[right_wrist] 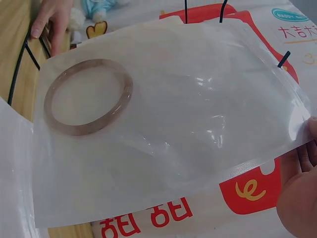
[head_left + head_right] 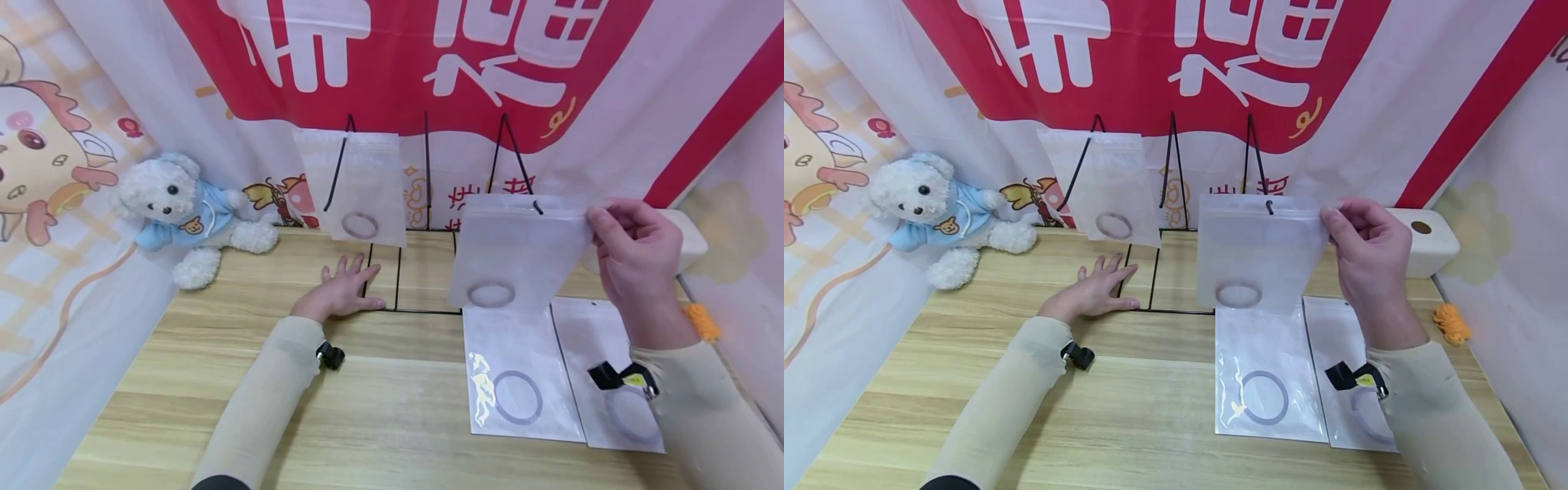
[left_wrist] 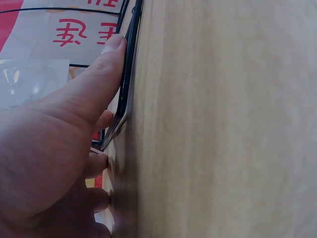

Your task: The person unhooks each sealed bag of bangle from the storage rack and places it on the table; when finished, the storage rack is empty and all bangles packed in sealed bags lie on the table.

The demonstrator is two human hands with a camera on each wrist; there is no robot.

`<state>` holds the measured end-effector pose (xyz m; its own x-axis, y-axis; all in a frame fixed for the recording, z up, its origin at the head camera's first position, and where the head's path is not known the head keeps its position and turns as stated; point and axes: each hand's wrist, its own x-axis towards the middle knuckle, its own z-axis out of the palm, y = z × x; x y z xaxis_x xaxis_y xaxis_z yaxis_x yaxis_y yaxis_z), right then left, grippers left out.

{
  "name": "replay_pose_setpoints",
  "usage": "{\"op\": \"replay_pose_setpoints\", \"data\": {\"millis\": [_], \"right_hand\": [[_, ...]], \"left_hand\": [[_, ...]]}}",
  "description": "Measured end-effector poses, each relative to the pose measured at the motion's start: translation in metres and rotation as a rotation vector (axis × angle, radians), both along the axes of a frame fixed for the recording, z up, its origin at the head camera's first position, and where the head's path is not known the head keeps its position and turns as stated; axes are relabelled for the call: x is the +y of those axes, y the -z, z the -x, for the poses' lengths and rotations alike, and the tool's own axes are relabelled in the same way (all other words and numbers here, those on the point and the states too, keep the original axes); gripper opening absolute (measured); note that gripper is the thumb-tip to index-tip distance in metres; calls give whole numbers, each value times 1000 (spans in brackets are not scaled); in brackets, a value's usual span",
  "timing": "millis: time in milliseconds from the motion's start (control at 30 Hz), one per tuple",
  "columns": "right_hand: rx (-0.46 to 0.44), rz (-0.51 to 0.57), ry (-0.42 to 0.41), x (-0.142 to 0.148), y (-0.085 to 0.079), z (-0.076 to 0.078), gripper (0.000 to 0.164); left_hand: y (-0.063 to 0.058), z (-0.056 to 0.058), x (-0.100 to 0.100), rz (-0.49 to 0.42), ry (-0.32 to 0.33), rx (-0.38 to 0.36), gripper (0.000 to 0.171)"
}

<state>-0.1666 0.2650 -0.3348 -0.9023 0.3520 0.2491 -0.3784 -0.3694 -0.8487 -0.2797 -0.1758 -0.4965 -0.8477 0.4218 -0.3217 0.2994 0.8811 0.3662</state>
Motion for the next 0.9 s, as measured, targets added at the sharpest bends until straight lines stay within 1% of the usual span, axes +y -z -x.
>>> {"op": "replay_pose_setpoints", "data": {"millis": [133,300,433,567,667,767,900], "right_hand": [[44,14,-3,-1,1,-4,35],[72,20,2,-2,1,-10,29],[100,34,3,-3,1,-14,28],[113,45,-4,-4,-1,-18,30],[89,21,-5,-6,-2,-24,31],[46,-20,2,-10,-1,-30,31],[3,-88,-14,-18,1,-38,29]], "left_hand": [[-2,-2,0,-10,3,8,107],[-5,-6,1,-19,8,23,105],[-5,-6,1,-17,9,24,104],[-3,-4,0,-18,8,18,107],[-1,-1,0,-14,5,14,108],[1,0,0,-4,0,6,105],[-1,-2,1,0,-10,-5,102]]}}
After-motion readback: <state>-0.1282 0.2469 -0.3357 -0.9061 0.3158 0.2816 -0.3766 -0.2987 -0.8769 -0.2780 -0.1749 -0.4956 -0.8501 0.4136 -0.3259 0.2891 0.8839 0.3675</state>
